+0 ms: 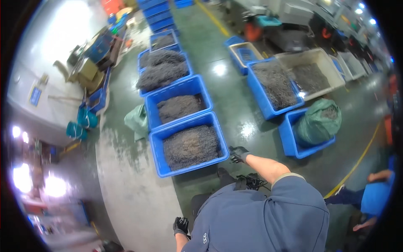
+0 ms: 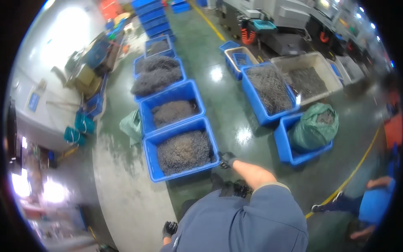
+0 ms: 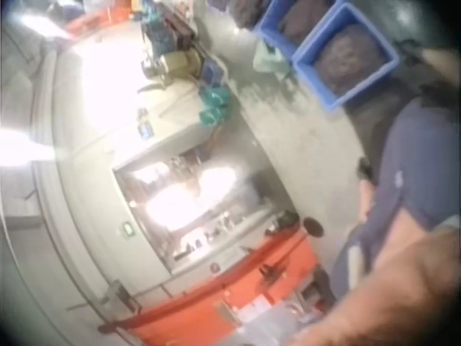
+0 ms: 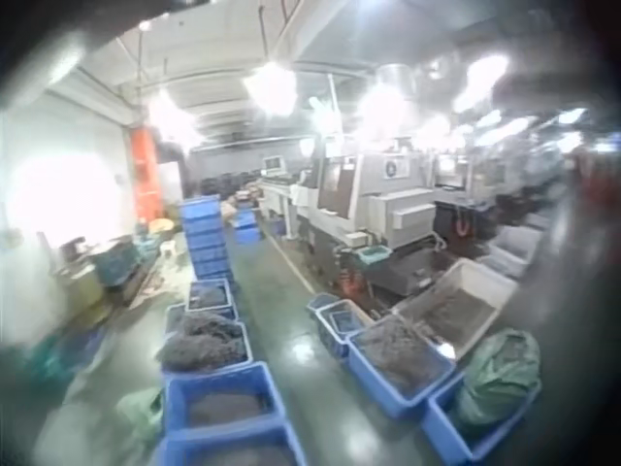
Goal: Transferring metal shavings from blue industrial bins and bags into processing equipment using a shovel.
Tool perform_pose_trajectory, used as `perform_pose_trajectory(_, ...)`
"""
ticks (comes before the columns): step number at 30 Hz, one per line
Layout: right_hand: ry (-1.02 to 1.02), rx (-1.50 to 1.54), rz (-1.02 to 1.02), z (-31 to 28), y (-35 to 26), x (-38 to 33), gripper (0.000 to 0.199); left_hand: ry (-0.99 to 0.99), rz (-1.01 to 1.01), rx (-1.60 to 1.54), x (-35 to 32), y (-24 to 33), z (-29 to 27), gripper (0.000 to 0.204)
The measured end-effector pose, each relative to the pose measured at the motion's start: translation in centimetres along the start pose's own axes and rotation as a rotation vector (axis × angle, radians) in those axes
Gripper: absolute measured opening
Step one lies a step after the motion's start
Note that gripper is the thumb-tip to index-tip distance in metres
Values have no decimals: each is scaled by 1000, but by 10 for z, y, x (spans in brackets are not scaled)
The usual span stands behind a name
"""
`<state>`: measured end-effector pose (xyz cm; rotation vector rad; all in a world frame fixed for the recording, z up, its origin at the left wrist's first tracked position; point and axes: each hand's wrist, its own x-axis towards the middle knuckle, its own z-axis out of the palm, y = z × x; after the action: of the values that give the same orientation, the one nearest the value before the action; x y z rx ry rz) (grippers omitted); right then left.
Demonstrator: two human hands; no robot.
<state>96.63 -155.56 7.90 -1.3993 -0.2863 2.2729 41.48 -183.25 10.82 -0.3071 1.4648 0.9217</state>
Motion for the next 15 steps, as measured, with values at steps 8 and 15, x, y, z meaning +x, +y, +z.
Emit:
perform_pose_trajectory(8, 619, -80, -255, 62, 73, 1, 43, -62, -14, 207, 77, 159, -25, 48)
perform_pose_trajectory(15, 964, -97, -26, -1, 267, -6, 48, -137, 47, 480, 101, 279, 73, 31)
